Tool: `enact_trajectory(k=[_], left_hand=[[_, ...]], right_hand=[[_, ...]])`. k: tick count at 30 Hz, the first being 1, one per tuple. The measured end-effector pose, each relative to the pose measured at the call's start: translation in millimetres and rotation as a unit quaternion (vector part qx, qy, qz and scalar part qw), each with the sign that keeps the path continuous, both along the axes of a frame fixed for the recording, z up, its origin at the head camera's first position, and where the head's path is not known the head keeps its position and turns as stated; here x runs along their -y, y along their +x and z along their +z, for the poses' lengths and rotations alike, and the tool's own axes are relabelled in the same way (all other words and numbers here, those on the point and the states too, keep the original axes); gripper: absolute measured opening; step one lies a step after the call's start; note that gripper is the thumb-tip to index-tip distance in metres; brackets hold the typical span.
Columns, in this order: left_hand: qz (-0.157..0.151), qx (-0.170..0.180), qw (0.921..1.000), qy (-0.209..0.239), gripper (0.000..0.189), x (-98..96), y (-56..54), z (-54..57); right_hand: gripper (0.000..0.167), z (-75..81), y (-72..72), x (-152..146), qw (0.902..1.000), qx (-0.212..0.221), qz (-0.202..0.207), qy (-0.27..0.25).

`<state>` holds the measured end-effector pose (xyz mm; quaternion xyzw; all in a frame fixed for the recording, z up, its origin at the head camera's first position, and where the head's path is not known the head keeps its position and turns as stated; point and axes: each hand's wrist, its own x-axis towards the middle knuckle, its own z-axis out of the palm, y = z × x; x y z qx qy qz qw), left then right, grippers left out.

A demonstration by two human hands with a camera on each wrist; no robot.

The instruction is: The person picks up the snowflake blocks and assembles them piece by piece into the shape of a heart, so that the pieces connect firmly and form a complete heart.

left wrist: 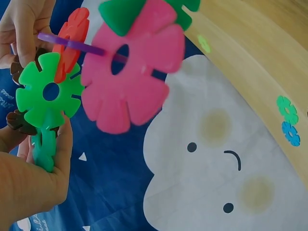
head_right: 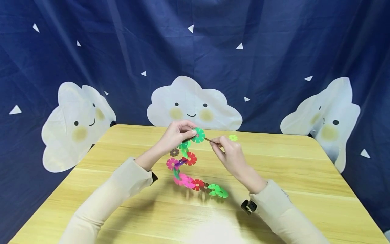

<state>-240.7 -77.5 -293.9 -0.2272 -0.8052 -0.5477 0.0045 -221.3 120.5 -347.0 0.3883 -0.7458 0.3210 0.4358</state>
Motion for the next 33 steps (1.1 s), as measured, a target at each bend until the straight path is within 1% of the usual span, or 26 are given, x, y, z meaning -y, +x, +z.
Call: enact_trajectory(k=[5, 11, 13, 19, 23, 26, 30, 33], left_hand=[[0.012, 0.006, 0.9999, 0.002, 0.013, -0.3, 0.9, 0.2], [0.015, -0.004, 0.9999, -0.004, 0.014, -1.6, 1.7, 1.1], [0.015, -0.004, 0.9999, -0.004, 0.013, -2.2, 2.0, 1.0], [0.019, -0.004, 0.9998, -0.006, 0.012, -5.8, 4.2, 0.0], [0.028, -0.009, 0.9996, -0.003, 0.01, -8.2, 5.0, -1.8], [0.032, -0.016, 0.9994, 0.0, 0.009, -9.0, 6.3, -2.5], [0.037, -0.021, 0.9991, 0.003, 0.007, -10.1, 8.4, -1.7], [0.042, -0.023, 0.9988, 0.007, 0.006, -11.1, 9.8, -1.6]], right_hand=[[0.034, -1.0, -1.3, 0.9, 1.0, -0.006, -0.003, 0.002], [0.033, -0.8, -2.9, 2.3, 0.9999, -0.008, -0.007, -0.008], [0.032, -0.1, -3.2, 3.1, 0.9998, -0.017, -0.011, -0.008], [0.028, 2.5, -2.6, 5.6, 0.9977, -0.058, -0.032, 0.016], [0.027, 3.1, -3.1, 8.1, 0.9929, -0.106, -0.045, 0.028], [0.028, 3.7, -3.7, 10.4, 0.9871, -0.146, -0.056, 0.032], [0.031, 4.0, -5.8, 12.5, 0.9827, -0.172, -0.063, 0.025], [0.03, 4.4, -6.8, 14.1, 0.9815, -0.179, -0.066, 0.019]])
